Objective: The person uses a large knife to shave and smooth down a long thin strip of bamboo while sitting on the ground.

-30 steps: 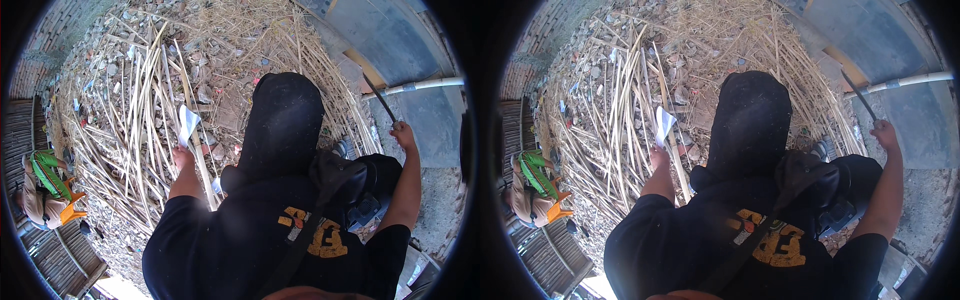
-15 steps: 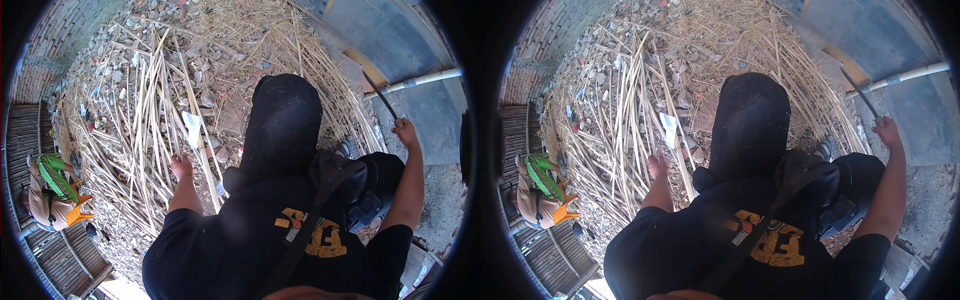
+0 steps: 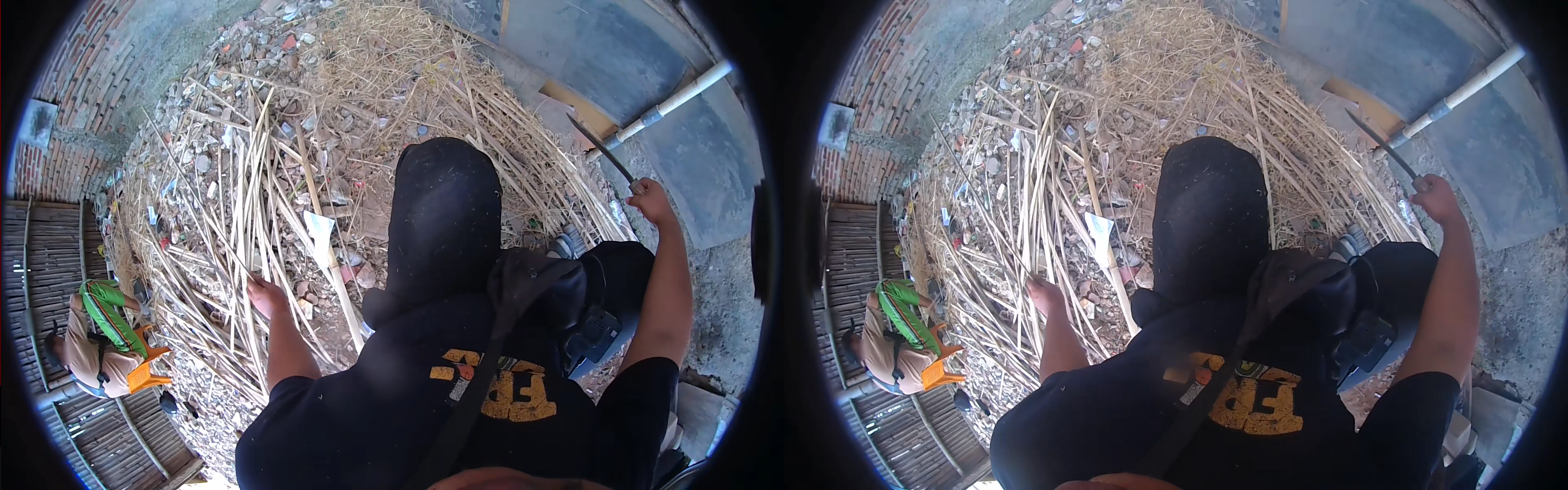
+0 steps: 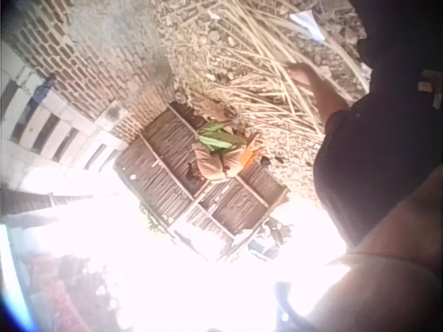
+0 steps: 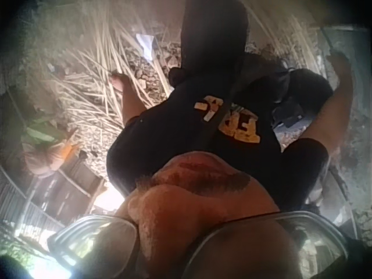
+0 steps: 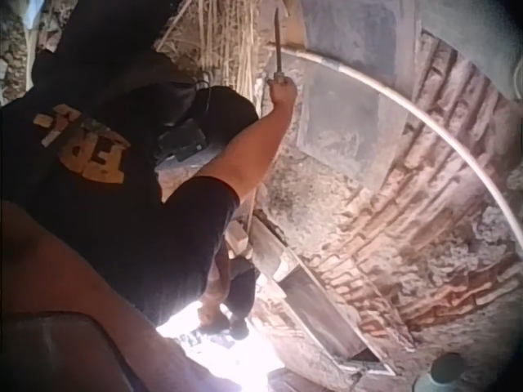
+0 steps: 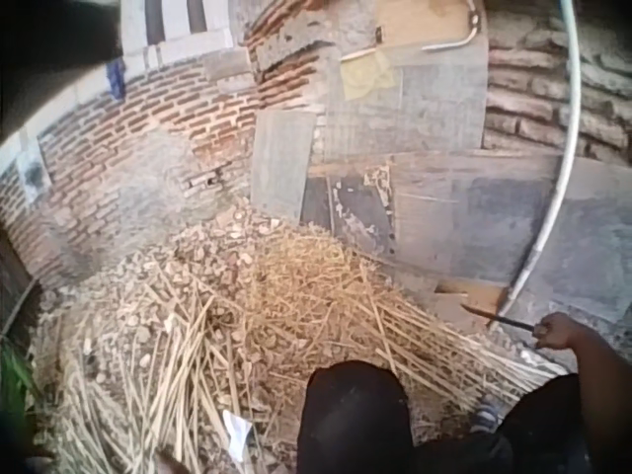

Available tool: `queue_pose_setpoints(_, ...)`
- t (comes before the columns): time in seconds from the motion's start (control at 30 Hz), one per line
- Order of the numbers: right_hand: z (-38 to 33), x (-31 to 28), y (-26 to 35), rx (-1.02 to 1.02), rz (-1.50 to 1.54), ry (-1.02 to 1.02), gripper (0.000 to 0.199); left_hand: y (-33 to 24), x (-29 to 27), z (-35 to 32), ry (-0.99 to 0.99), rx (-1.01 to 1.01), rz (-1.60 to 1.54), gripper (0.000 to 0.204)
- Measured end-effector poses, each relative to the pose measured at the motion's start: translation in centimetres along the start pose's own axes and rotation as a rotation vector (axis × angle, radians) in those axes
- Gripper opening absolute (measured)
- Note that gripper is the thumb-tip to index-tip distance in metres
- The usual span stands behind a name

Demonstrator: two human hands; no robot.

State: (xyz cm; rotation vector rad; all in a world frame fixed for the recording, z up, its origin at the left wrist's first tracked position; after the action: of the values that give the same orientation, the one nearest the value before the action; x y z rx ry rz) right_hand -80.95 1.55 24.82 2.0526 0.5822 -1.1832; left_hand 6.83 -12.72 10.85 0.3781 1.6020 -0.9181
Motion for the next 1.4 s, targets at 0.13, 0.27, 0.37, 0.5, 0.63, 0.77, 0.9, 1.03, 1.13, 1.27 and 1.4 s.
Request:
queue_pose_setpoints(0.13, -0.2, -0.3, 1.4, -0.049, -0.074, -0.020, 0.054, -5.0, -4.1, 0.7, -0.038, 0.127, 0.026, 0.053)
queue_pose_setpoints(0.27, -0.1, -0.4, 0.3, -0.067, -0.051, -0.088, 0.058, -6.9, -4.8, 3.1, 0.052, 0.238, 0.148, 0.065)
queue_pose_setpoints(0.37, -1.2, -0.7, 1.0, -0.031, 0.035, -0.068, 0.059, -8.3, -5.5, 2.3, 0.093, 0.212, 0.169, 0.062)
queue_pose_setpoints(0.5, -1.4, -0.6, 1.7, -0.080, 0.070, -0.089, 0.057, -7.2, -5.6, 0.8, 0.008, 0.267, 0.074, 0.054)
queue_pose_setpoints(0.63, -0.9, 0.0, 1.0, -0.193, 0.063, -0.152, 0.055, -8.6, -5.9, -2.8, -0.194, 0.506, -0.077, 0.038)
queue_pose_setpoints(0.77, -0.4, 0.0, 0.6, -0.218, 0.075, -0.190, 0.053, -12.6, -7.1, -5.9, -0.183, 0.699, -0.221, 0.034)
queue_pose_setpoints(0.9, -0.8, -0.9, 1.4, -0.226, 0.158, -0.225, 0.050, -16.7, -8.3, -7.8, -0.005, 0.696, -0.471, 0.033)
queue_pose_setpoints(1.03, -2.1, -2.5, 3.4, -0.207, 0.216, -0.278, 0.050, -20.3, -8.9, -10.6, 0.244, 0.727, -0.560, 0.034)
queue_pose_setpoints(1.13, -3.3, -3.9, 4.8, -0.255, 0.242, -0.409, 0.043, -22.3, -7.5, -13.0, 0.440, 0.739, -0.643, 0.041)
queue_pose_setpoints(1.27, -5.4, -5.7, 7.7, -0.358, 0.265, -0.551, 0.034, -24.2, -6.4, -17.4, 0.520, 0.825, -0.594, 0.049)
queue_pose_setpoints(1.4, -6.7, -6.3, 13.0, -0.552, 0.276, -0.519, 0.029, -24.5, -6.5, -20.2, 0.608, 0.830, -0.559, 0.051)
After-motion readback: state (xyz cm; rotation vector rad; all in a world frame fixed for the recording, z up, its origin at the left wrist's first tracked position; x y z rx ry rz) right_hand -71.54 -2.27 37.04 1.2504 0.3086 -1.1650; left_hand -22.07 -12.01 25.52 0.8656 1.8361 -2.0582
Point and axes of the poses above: each hand's wrist, its own z-axis towards the middle knuckle, its own x-axis out of the palm, y = z × x, the point moved 4 cm from there along z, towards the middle knuckle, and after that the axes turned 5 degrees about -x, right-handed, at the moved point
